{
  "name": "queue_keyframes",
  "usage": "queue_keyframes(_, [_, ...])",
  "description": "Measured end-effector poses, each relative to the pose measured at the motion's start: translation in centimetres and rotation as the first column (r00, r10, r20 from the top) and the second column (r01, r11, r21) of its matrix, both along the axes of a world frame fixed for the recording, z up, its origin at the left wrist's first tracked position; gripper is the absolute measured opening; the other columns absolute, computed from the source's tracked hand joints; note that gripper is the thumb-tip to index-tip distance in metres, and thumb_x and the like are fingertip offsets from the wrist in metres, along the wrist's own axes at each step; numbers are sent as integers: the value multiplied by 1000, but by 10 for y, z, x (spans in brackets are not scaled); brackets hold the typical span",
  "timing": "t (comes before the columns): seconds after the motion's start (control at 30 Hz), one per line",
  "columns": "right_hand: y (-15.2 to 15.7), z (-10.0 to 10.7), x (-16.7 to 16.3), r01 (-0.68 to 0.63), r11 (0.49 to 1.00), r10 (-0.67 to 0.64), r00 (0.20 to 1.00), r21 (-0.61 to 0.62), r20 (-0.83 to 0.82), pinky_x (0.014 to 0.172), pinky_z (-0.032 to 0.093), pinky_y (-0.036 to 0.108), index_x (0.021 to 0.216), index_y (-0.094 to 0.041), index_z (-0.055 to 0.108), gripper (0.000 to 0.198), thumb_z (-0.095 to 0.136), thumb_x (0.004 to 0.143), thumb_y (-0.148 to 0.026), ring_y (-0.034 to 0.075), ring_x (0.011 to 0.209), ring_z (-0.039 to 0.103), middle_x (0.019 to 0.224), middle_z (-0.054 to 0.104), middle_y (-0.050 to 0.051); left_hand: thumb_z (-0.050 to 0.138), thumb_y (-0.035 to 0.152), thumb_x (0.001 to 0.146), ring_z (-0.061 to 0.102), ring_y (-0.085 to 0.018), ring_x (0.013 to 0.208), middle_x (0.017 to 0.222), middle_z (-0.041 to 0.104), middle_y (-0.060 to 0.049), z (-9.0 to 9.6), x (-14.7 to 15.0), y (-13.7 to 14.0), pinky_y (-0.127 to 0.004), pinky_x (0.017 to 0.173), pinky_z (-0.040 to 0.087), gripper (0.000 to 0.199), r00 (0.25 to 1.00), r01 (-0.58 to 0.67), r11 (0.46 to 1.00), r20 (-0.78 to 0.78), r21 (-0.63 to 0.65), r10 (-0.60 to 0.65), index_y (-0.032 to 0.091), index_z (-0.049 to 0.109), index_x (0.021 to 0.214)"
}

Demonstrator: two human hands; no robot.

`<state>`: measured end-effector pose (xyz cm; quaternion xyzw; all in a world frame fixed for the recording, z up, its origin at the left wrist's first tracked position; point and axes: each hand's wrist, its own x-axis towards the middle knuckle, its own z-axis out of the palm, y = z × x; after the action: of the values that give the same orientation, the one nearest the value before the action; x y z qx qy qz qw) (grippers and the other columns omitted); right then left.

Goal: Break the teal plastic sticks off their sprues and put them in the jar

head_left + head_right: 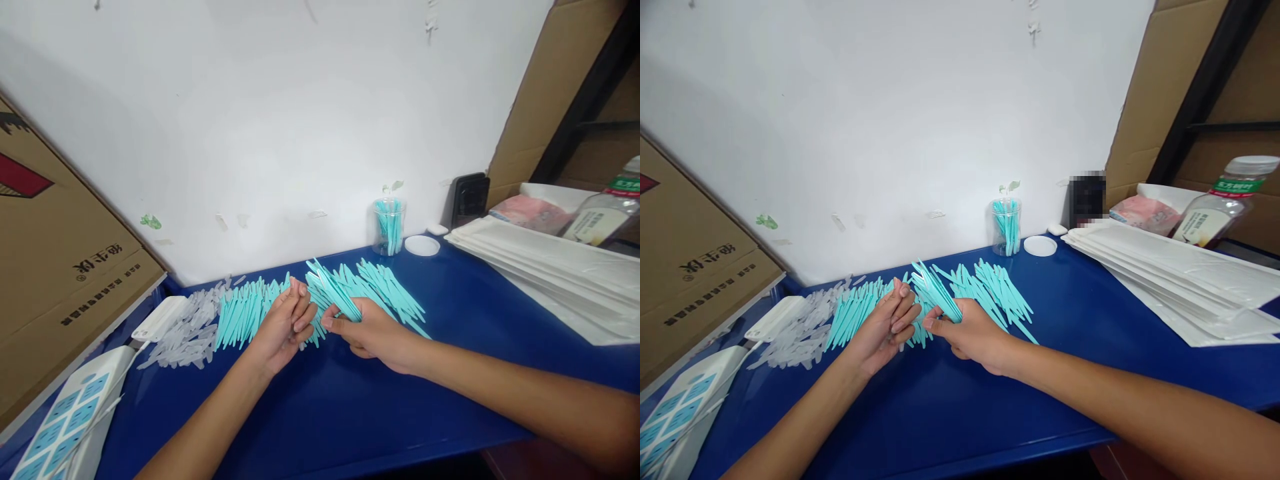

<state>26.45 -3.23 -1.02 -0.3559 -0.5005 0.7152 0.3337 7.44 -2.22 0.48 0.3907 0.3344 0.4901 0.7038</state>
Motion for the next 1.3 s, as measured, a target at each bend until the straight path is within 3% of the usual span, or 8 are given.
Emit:
queue_keyframes(0.27, [1, -5, -2, -26, 999, 27, 999, 33, -21, 42, 14, 23, 98, -20, 65, 42, 88, 78, -48, 4, 46, 20, 59, 38, -11, 68, 58, 93, 8, -6, 43, 53, 29, 11, 4, 3, -7, -14, 34, 17, 43, 997, 81, 996, 14, -22, -81, 21, 49, 85])
queue_keyframes(0.43, [1, -8, -2, -80, 996, 81, 996, 33, -32, 43, 14, 23, 93, -19, 65, 41, 87, 79, -50, 4, 47, 18, 56, 31, -12, 69, 57, 93, 7, -6, 42, 51, 27, 12, 6, 3, -9, -14, 34, 16, 42, 993, 118, 992, 29, -34, -117, 21, 49, 86])
queue_keyframes(0.83, [5, 2, 2, 75, 997, -75, 997, 4, 6, 43, 16, 23, 98, -20, 62, 42, 81, 83, -54, 6, 47, 18, 55, 29, -13, 72, 59, 90, 17, -8, 45, 56, 23, 10, 11, -9, 3, -13, 35, 19, 43, 1000, -16, 999, -21, 33, 16, 22, 50, 85])
queue_keyframes(0.9, [8, 4, 6, 104, 994, -104, 995, 24, 0, 43, 16, 23, 96, -20, 61, 41, 81, 83, -54, 6, 48, 18, 55, 27, -13, 71, 60, 90, 17, -7, 45, 56, 24, 11, 8, -13, 7, -14, 35, 18, 44, 993, -72, 996, -89, 60, 77, 21, 52, 85])
queue_keyframes(1.0, [12, 9, 12, 130, 988, -131, 991, 82, 6, 43, 15, 24, 92, -20, 59, 41, 79, 84, -55, 6, 47, 17, 55, 26, -13, 67, 64, 91, 16, -6, 43, 53, 24, 12, -1, -14, 10, -15, 36, 17, 45, 942, -79, 990, -316, 112, 111, 20, 56, 88])
queue_keyframes(1.13, [17, 13, 19, 48, 986, -69, 990, 163, 124, 42, 17, 24, 92, -19, 63, 41, 78, 85, -57, 6, 45, 21, 52, 28, -12, 58, 66, 95, 20, -7, 42, 51, 26, 11, -8, -12, 6, -18, 38, 20, 46, 845, 103, 980, -535, 172, 5, 20, 60, 91])
queue_keyframes(1.3, [19, 10, 23, 4, 976, -43, 984, 220, 173, 41, 19, 24, 90, -19, 65, 42, 77, 84, -59, 7, 45, 25, 53, 32, -10, 57, 61, 98, 25, -7, 43, 50, 34, 8, -6, -9, -1, -21, 44, 24, 46, 734, 304, 922, -676, 241, -65, 17, 66, 86])
